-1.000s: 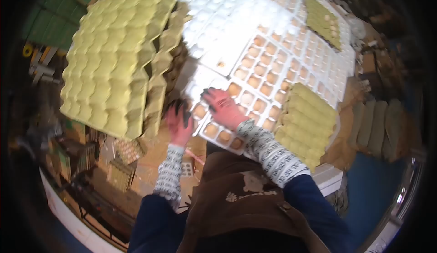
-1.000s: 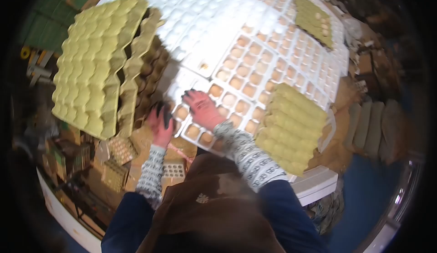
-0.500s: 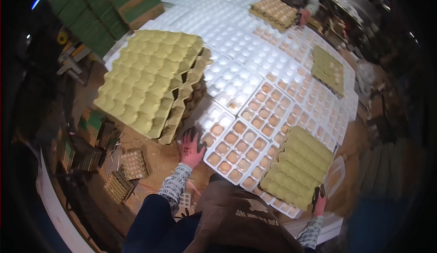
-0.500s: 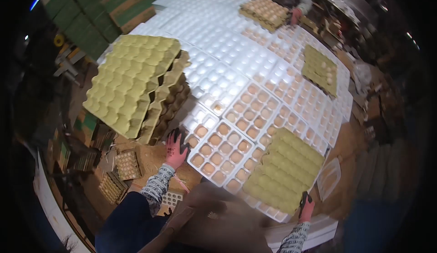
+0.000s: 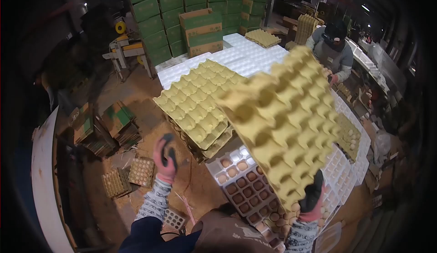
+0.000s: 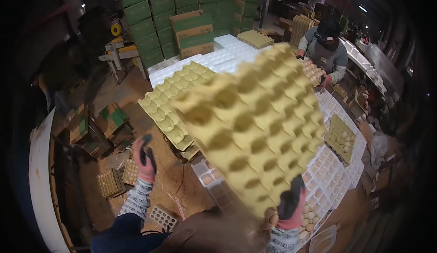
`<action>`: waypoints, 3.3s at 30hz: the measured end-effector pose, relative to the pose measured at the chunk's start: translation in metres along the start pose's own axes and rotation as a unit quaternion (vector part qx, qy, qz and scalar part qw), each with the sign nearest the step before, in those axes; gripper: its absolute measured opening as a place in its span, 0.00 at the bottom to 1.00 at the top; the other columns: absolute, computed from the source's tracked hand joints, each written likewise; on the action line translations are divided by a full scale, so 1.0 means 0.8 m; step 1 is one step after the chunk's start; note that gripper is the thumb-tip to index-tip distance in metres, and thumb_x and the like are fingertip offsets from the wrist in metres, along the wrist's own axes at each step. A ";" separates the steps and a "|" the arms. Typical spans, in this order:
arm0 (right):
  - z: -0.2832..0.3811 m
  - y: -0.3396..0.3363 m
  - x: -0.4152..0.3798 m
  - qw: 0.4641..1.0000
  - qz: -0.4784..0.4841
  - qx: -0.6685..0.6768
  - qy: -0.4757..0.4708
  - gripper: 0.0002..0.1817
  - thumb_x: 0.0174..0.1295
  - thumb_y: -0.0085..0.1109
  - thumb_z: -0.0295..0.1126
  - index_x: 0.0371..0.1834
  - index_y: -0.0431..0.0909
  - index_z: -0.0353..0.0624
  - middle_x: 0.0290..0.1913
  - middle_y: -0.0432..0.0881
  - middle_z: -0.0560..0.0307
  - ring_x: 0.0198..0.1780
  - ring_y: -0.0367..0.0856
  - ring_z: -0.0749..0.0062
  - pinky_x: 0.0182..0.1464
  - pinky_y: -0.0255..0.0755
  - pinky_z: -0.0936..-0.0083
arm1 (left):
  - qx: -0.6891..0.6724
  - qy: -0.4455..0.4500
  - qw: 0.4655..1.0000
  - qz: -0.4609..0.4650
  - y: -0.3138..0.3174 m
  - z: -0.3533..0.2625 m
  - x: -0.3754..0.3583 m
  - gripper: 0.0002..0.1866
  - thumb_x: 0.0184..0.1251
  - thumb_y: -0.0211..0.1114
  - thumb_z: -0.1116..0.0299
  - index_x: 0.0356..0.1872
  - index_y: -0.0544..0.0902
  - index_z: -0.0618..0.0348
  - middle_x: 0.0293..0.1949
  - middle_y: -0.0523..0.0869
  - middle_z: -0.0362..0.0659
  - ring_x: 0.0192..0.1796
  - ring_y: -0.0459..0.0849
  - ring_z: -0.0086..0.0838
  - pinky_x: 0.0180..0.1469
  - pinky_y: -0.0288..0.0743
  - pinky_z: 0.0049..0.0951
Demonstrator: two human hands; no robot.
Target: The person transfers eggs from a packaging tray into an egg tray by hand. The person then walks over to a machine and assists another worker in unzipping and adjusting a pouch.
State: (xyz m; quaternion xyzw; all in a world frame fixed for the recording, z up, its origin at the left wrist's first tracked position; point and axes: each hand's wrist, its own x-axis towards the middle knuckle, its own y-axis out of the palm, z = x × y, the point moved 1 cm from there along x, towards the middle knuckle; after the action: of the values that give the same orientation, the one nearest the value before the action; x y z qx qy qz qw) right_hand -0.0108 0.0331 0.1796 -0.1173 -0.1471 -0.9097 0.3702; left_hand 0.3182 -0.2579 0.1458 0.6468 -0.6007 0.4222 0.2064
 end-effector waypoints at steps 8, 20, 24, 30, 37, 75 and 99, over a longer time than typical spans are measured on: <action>-0.026 0.284 0.120 0.983 0.068 0.031 0.170 0.16 0.66 0.56 0.42 0.41 0.69 0.41 0.28 0.71 0.65 0.22 0.67 0.84 0.22 0.62 0.83 | -0.330 -0.300 0.885 -0.135 0.010 0.208 0.089 0.23 0.76 0.45 0.57 0.64 0.67 0.59 0.61 0.72 0.46 0.62 0.72 0.34 0.65 0.65 0.35; -0.122 0.281 0.083 0.956 0.126 -0.249 0.089 0.31 0.64 0.57 0.36 0.66 0.57 0.37 0.58 0.70 0.49 0.56 0.73 0.63 0.56 0.71 0.72 | -0.251 -0.203 0.942 0.089 0.038 0.136 0.166 0.11 0.68 0.53 0.73 0.47 0.79 0.64 0.51 0.77 0.50 0.54 0.76 0.35 0.56 0.68 0.29; -0.096 0.293 0.089 0.962 0.056 0.078 0.254 0.48 0.58 0.65 0.42 0.72 0.41 0.38 0.64 0.66 0.43 0.62 0.67 0.58 0.64 0.62 0.71 | -0.257 -0.168 0.951 0.041 0.046 0.056 0.179 0.13 0.72 0.52 0.66 0.46 0.75 0.67 0.44 0.76 0.45 0.48 0.75 0.28 0.54 0.68 0.28; -0.093 0.314 0.092 0.915 0.232 -0.289 0.159 0.40 0.65 0.53 0.41 0.72 0.43 0.38 0.68 0.58 0.37 0.67 0.62 0.52 0.68 0.56 0.69 | -0.197 -0.287 0.936 0.046 0.068 0.224 0.155 0.22 0.70 0.55 0.65 0.62 0.69 0.63 0.56 0.73 0.53 0.61 0.71 0.38 0.62 0.65 0.34; -0.054 0.290 0.071 0.983 0.033 -0.100 0.153 0.53 0.56 0.64 0.41 0.74 0.31 0.44 0.65 0.65 0.37 0.66 0.65 0.53 0.66 0.60 0.67 | 0.149 0.136 0.978 0.061 0.000 0.045 0.157 0.21 0.70 0.52 0.66 0.62 0.69 0.61 0.54 0.76 0.49 0.58 0.74 0.36 0.60 0.67 0.36; -0.036 0.078 -0.049 0.961 0.098 -0.241 0.097 0.29 0.59 0.53 0.17 0.66 0.61 0.32 0.63 0.69 0.44 0.63 0.69 0.61 0.65 0.62 0.68 | 0.060 0.275 0.872 0.400 -0.083 -0.324 0.104 0.14 0.41 0.71 0.65 0.33 0.80 0.46 0.34 0.82 0.42 0.34 0.81 0.34 0.37 0.76 0.35; -0.239 0.794 0.079 0.818 0.538 -0.200 0.044 0.26 0.49 0.63 0.21 0.56 0.73 0.36 0.56 0.76 0.46 0.58 0.74 0.53 0.61 0.66 0.67 | 0.245 -0.139 0.890 0.359 -0.346 0.187 0.445 0.08 0.41 0.70 0.65 0.20 0.79 0.52 0.28 0.83 0.39 0.34 0.81 0.33 0.36 0.71 0.33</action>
State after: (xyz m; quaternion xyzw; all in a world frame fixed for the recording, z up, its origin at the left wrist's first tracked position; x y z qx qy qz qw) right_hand 0.3747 -0.5084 0.1375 -0.2091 0.1410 -0.5797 0.7748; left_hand 0.5984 -0.5346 0.4118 0.4693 -0.6918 0.5070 -0.2101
